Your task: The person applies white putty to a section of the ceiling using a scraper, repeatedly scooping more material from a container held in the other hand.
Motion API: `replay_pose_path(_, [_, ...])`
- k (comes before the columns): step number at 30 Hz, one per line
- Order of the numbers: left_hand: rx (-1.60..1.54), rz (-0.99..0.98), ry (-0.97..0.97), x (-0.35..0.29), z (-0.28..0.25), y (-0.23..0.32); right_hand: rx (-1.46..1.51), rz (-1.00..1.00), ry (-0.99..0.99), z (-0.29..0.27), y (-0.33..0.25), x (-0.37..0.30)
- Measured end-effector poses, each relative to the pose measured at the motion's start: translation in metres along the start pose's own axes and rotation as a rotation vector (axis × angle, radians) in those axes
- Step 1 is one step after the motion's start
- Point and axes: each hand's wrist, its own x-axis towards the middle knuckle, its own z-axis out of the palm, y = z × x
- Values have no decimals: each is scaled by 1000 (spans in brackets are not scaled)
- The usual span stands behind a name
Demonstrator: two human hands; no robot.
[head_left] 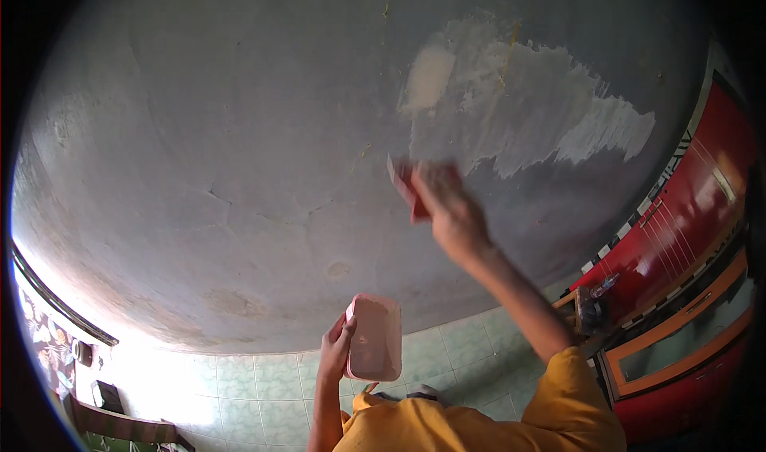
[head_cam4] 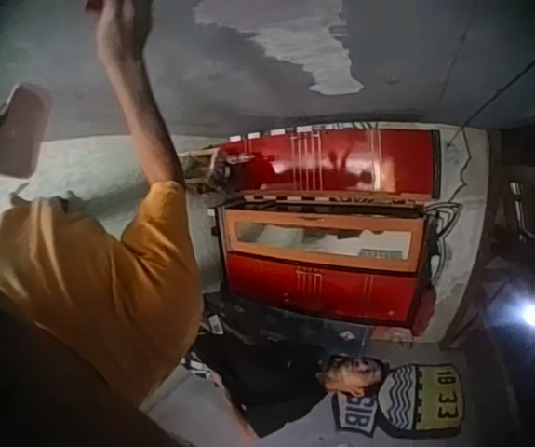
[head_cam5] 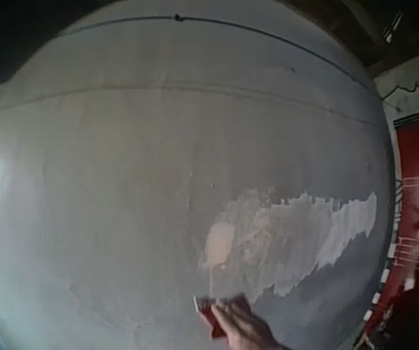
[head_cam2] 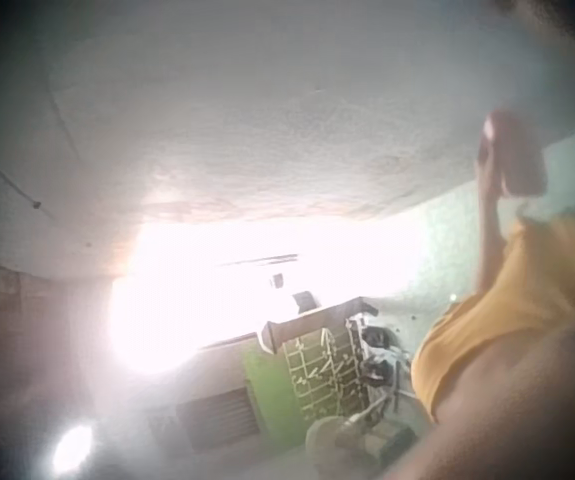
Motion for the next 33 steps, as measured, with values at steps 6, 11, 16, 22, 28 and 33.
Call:
replay_pose_path(6, [-12,-7,-39,4,9,7,-313,-58,243,-57,38,114])
replay_pose_path(11, [0,-14,-3,-2,4,7,-37,43,-92,38,-11,-48])
replay_pose_path(16, [40,-5,4,-3,-9,-2,42,61,99,-55,2,74])
replay_pose_path(22, [19,-14,-22,0,1,-3,-253,-47,121,-20,18,78])
replay_pose_path(28, [21,-15,-9,-7,-2,-4,28,54,-131,5,-17,3])
replay_pose_path(33, [32,-43,-42,-5,8,1,-117,-12,293,-103,23,154])
